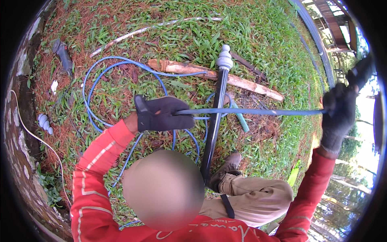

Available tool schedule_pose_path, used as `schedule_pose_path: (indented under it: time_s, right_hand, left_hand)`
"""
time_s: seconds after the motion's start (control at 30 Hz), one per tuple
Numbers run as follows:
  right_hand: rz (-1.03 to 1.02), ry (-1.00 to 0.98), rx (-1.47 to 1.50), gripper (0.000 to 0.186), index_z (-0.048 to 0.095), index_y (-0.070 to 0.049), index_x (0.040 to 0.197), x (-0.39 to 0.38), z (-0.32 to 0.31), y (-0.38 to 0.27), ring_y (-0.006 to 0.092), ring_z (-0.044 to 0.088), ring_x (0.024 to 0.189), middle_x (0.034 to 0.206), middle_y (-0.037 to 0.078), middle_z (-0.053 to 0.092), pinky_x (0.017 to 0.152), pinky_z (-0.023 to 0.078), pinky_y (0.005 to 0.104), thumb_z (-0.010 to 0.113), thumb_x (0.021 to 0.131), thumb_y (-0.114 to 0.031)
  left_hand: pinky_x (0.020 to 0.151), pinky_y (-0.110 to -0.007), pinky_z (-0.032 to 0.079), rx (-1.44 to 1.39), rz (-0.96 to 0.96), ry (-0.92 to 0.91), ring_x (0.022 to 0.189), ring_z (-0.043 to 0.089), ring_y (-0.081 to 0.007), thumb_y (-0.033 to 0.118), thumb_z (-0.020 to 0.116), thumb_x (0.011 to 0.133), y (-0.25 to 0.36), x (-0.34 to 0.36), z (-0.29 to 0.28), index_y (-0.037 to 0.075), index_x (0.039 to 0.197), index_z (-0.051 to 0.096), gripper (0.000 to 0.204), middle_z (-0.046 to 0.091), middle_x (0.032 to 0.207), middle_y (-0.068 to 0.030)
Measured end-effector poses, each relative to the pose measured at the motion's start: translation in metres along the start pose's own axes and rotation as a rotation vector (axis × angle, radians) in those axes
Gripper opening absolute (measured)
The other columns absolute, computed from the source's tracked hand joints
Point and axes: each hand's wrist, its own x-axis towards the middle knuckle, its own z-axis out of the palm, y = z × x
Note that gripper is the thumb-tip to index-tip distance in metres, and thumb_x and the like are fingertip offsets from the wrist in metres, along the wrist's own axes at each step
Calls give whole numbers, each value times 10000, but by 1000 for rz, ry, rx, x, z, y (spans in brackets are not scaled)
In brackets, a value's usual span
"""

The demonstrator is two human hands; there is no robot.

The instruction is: The person welds a decorative metal cap onto a long black pole using a welding torch and wire, then handles a large curved metal pipe.

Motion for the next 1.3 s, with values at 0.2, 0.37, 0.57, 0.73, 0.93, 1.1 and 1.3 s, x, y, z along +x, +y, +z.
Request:
schedule_pose_path:
  time_s: [0.2, 0.37, 0.57, 0.73, 0.93, 1.1, 1.3]
  right_hand:
    - [17, 383, -298, 443, 534, -33, 1468, -60, -93, 4, 116, 521, 654, 872, 18, 563, 589, 421, 289, 679, 1137, -289]
    - [217, 479, -493, 219, 573, -59, 1239, -112, -96, 55, 132, 557, 597, 814, 30, 611, 549, 461, 307, 702, 1077, -131]
    - [558, 362, -151, 321, 553, -42, 1223, -168, -32, 157, 170, 605, 607, 866, 63, 624, 541, 514, 317, 706, 941, -35]
    - [646, 253, -144, 346, 576, -27, 1190, -198, -11, 248, 138, 621, 573, 804, 35, 638, 499, 506, 301, 777, 910, -1]
    - [707, 188, -161, 356, 589, -35, 1165, -241, -32, 298, 129, 641, 584, 813, 57, 680, 504, 517, 296, 821, 895, -21]
    - [980, 182, 355, 386, 622, -57, 1118, -255, 14, 304, 182, 706, 737, 918, 57, 699, 649, 586, 348, 838, 818, 51]
    - [1065, 38, 632, 493, 633, -78, 1078, -274, 24, 341, 212, 690, 914, 978, 34, 640, 806, 580, 392, 805, 651, 96]
  left_hand:
    - [688, -434, 529, 78, 4, 17, 708, 654, -247, 515, 766, 1041, -31, -15, 10, 54, 988, 771, 465, 704, 784, -118]
    - [773, -392, 586, -22, -156, -22, 821, 742, -178, 592, 574, 1145, 9, -48, 21, 24, 1099, 815, 619, 800, 933, -111]
    - [841, -397, 618, 50, -420, 64, 900, 754, -184, 654, 471, 1173, 78, -114, -29, -10, 1237, 803, 746, 822, 1073, -113]
    - [696, -409, 600, 66, -814, -120, 781, 752, -210, 389, 683, 1089, 71, -85, -16, 102, 1064, 840, 329, 789, 929, -140]
    - [904, -480, 600, 861, -517, -837, 1018, 761, -323, 341, 743, 959, 20, 64, 58, 115, 1137, 753, 288, 782, 1109, -159]
    - [900, -569, 549, 835, 87, 432, 988, 714, -399, 199, 765, 886, -65, 132, 51, 112, 1222, 702, 352, 731, 1000, -181]
    - [871, -561, 520, 994, -58, 363, 942, 696, -394, 173, 756, 871, -114, 143, 51, 114, 1195, 720, 332, 723, 966, -161]
